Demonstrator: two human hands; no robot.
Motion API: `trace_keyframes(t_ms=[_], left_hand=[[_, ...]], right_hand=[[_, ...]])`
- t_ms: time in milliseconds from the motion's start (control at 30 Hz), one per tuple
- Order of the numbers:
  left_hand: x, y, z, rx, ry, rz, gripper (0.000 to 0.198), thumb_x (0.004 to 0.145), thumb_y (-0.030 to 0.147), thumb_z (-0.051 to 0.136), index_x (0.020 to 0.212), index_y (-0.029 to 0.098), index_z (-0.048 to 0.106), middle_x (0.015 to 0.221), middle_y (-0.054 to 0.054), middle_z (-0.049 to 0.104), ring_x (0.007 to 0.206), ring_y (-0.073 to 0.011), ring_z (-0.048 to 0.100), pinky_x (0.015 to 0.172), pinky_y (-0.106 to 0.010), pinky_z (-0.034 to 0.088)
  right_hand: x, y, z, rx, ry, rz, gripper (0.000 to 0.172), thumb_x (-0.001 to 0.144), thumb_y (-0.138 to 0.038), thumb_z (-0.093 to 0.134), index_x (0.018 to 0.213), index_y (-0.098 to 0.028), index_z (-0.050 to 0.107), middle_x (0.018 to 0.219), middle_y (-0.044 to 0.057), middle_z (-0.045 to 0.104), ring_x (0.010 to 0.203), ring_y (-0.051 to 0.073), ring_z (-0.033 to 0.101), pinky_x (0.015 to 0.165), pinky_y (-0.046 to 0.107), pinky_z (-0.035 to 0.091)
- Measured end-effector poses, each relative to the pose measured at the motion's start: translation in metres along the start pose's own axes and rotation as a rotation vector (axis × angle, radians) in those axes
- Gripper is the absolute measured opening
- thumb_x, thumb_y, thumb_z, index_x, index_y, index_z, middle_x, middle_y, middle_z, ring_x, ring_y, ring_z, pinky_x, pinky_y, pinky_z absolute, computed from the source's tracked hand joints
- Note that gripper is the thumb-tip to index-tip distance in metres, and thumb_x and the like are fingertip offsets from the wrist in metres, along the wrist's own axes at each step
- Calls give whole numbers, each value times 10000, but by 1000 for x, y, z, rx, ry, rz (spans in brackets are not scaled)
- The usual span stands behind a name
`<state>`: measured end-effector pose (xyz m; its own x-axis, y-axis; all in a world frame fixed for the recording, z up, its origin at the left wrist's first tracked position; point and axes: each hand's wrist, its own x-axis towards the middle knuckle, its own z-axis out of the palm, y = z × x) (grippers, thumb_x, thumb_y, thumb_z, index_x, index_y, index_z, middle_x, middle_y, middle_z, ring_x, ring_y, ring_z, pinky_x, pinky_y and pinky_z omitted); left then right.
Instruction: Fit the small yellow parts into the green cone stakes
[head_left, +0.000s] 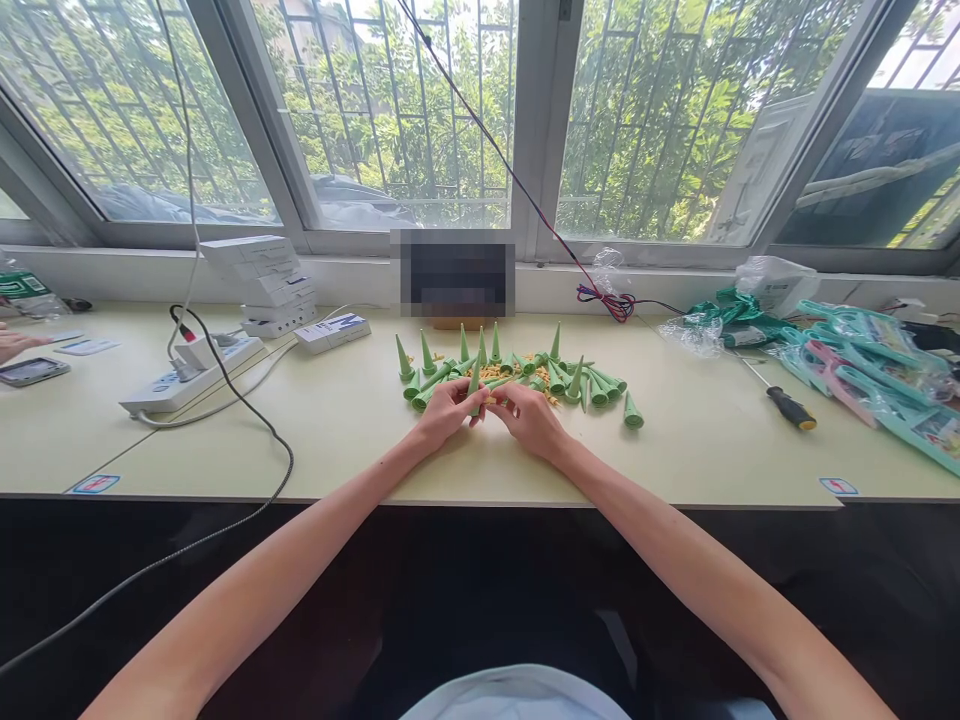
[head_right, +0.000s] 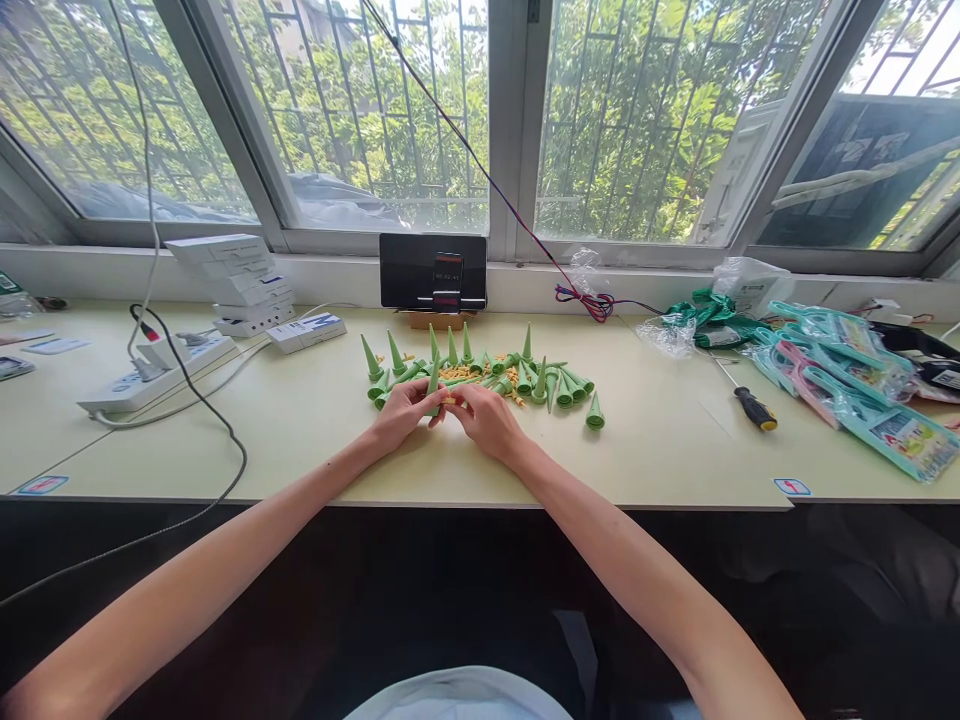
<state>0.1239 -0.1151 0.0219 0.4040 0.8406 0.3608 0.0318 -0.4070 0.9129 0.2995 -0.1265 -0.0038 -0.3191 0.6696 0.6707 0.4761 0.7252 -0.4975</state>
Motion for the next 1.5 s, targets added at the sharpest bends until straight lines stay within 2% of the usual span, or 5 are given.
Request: trace_keyframes(t_ms=[200, 500, 933, 1500], left_hand=[[0, -1, 0, -7, -12, -1, 315, 847, 441, 632, 788, 132, 614, 599, -11, 573, 487, -92, 490, 512, -239, 417], [0, 2, 2, -6, -16, -1, 315, 828, 435, 653, 761, 133, 594, 592, -11, 564, 496, -97, 494, 496, -232, 415], [-1, 1, 1, 20, -24, 1, 349, 850, 477, 610, 756, 141, 588, 596, -11, 567, 487, -95, 485, 508, -235, 415], [-1, 3, 1, 14, -38, -7, 302, 839, 419, 643, 733, 144, 576, 598, -7, 559, 491, -93, 483, 499, -228, 405]], right_hand=[[1, 1, 1, -36, 13, -42, 189, 959, -267, 486, 823, -195, 596, 784, 36, 596, 685, 150, 525, 634, 256, 405], [0, 5, 3, -59, 17, -62, 221, 964, -244, 455, 762, -196, 532, 765, 29, 557, 678, 145, 503, 632, 251, 398], [0, 2, 3, -56, 3, -16, 204, 943, -249, 490, 745, -202, 507, 721, 21, 586, 653, 152, 526, 640, 262, 407], [0, 5, 4, -64, -35, -17, 238, 969, -256, 455, 769, -190, 565, 715, 21, 595, 638, 148, 521, 643, 261, 399]])
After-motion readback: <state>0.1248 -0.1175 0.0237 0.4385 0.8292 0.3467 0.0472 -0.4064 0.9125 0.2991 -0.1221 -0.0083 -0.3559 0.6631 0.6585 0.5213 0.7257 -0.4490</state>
